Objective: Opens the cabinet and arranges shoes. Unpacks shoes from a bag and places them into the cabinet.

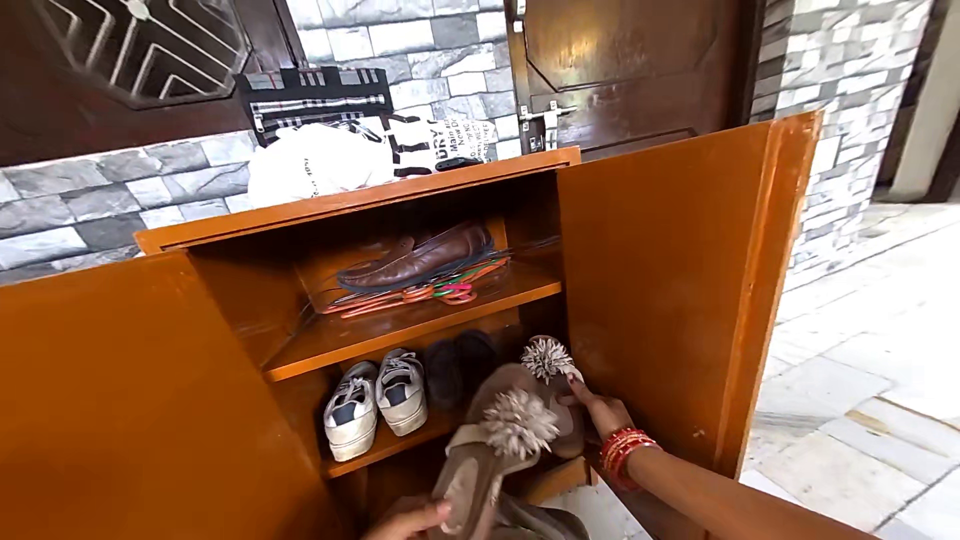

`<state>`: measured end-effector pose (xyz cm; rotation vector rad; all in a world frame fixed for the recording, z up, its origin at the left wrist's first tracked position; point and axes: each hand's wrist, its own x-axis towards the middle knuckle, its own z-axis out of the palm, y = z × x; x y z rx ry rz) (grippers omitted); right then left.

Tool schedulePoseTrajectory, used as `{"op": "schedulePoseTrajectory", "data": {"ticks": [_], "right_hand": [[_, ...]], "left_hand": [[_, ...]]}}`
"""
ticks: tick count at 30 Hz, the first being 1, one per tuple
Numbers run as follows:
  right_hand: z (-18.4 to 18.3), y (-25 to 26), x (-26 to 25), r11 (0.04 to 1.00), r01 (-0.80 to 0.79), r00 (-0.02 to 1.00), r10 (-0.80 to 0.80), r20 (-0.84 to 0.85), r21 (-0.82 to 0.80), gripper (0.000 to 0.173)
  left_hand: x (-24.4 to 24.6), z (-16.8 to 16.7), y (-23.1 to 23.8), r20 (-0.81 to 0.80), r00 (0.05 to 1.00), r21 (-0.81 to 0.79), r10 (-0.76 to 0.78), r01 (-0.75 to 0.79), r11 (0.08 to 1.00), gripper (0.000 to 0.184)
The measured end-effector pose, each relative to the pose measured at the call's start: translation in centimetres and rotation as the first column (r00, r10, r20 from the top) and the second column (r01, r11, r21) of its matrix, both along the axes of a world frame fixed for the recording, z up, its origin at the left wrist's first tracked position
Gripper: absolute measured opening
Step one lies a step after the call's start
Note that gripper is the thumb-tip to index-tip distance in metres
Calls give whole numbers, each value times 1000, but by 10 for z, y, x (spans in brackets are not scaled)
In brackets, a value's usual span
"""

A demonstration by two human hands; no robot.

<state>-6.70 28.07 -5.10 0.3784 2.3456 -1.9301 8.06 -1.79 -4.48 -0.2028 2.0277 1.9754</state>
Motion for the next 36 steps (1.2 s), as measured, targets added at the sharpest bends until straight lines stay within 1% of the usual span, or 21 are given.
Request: {"op": "schedulePoseTrajectory", "data": {"ticks": [2, 4, 6, 8, 10, 11, 14, 16, 17, 18, 21, 22, 23, 25, 27, 30, 32, 36], "right_hand": [[-5, 9, -5, 997, -50, 999, 51, -17, 64, 48], [-7, 11, -2, 996, -70, 997, 72, -32, 47, 41], [-5, 9, 3, 997, -80, 995, 81, -53, 7, 32], [-5, 11, 3, 993, -117, 988, 119, -96, 20, 23], [-9, 17, 2, 985, -158, 973, 167, -161, 67, 19], [-11, 20, 1, 983, -170, 966, 181, -185, 73, 18], [-13, 26, 0, 983, -181, 957, 179, -227, 12, 14], [-14, 28, -1, 980, -198, 956, 188, -223, -23, 14], [-14, 30, -1, 977, -211, 955, 201, -217, -25, 14], [-16, 31, -1, 975, -222, 953, 212, -218, -24, 14], [-22, 34, 0, 965, -260, 939, 245, -243, -33, 13], [-24, 35, 0, 961, -275, 933, 255, -254, -43, 12], [-24, 36, 1, 956, -288, 928, 265, -260, -53, 12], [-24, 39, 3, 949, -309, 922, 283, -263, -64, 11], [-24, 40, 5, 946, -314, 920, 281, -274, -82, 10], [-24, 42, 7, 940, -330, 914, 295, -277, -88, 11], [-25, 43, 7, 938, -337, 911, 303, -280, -81, 11], [-26, 43, 8, 936, -338, 913, 301, -275, -97, 10]], "left_hand": [[-7, 12, 0, -4, 982, 39, 187, -186, 982, 23], [-21, 24, 0, 10, 939, 80, 344, -344, 936, 27], [-36, 31, -3, 48, 895, 138, 444, -446, 884, 34], [-49, 33, -6, 77, 854, 217, 515, -518, 827, 41], [-57, 29, -8, 88, 832, 284, 548, -548, 787, 48], [-60, 26, -9, 90, 834, 309, 544, -543, 781, 52], [-66, 13, -17, 99, 873, 355, 478, -480, 803, 68], [-71, 6, -19, 108, 885, 364, 453, -459, 811, 78], [-73, 4, -19, 106, 882, 365, 458, -463, 808, 79], [-76, 3, -16, 97, 868, 359, 487, -487, 796, 75], [-83, 4, 2, 29, 785, 278, 619, -601, 749, 42], [-85, 4, 9, 1, 771, 250, 636, -616, 747, 34], [-89, 3, 15, -32, 775, 230, 631, -609, 759, 32], [-99, -2, 25, -93, 780, 213, 619, -592, 777, 36], [-112, -1, 35, -118, 753, 225, 648, -615, 756, 36], [-130, 8, 43, -95, 719, 233, 688, -656, 718, 42], [-142, 14, 40, -88, 701, 240, 708, -675, 698, 47], [-165, 13, 28, -101, 659, 256, 745, -706, 660, 53]]}}
